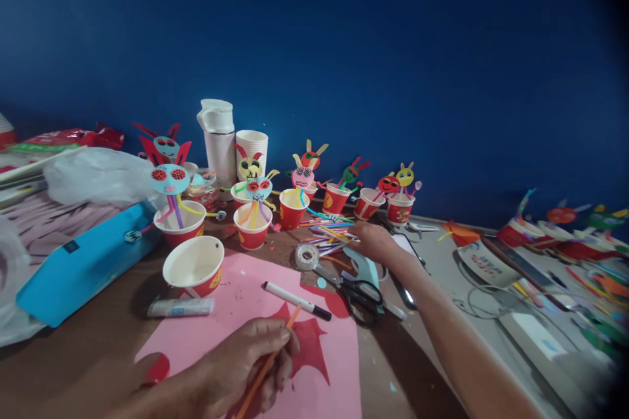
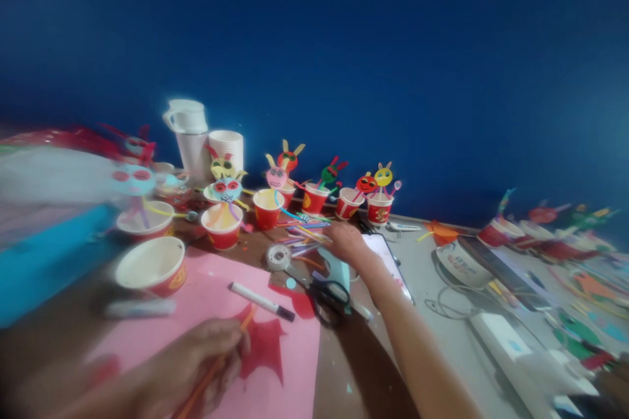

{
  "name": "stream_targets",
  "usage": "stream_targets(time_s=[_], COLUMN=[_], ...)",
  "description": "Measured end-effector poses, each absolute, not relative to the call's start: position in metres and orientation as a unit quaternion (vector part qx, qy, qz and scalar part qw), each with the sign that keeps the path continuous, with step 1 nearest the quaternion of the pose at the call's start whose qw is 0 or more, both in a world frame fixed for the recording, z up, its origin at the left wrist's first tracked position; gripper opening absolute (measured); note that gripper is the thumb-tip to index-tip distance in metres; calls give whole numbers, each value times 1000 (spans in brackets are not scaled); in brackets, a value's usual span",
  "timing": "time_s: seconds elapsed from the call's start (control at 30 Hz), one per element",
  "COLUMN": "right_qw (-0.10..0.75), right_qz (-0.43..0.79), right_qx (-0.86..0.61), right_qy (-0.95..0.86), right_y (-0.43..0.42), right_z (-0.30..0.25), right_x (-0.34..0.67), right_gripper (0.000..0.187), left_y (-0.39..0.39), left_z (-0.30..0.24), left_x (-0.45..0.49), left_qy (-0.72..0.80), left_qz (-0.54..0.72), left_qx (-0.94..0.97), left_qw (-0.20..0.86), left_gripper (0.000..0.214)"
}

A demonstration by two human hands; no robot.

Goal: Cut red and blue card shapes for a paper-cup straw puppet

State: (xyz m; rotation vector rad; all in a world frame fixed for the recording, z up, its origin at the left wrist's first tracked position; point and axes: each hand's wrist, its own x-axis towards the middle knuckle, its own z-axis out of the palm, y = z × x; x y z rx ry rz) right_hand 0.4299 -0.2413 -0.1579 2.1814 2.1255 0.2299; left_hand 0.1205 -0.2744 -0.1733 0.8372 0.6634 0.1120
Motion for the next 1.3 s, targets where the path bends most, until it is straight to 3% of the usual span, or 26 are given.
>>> stream_targets(time_s=[0.27, 0.77, 1.3], right_qw=[15, -23, 11], right_qz=[108, 85, 71], right_qx=[742, 709, 718], right_qy=[661, 699, 693], right_y=[-221, -257, -258], right_z=[-164, -171, -168], right_x=[436, 433, 432], right_gripper=[20, 20, 16], left_y=[-274, -273, -272], left_z=[-172, -171, -176], left_x=[119, 120, 118], left_qy=[323, 314, 306], left_qz=[49, 52, 58], left_qx=[395, 402, 399], left_qw=[859, 859, 863], left_gripper=[26, 28, 28])
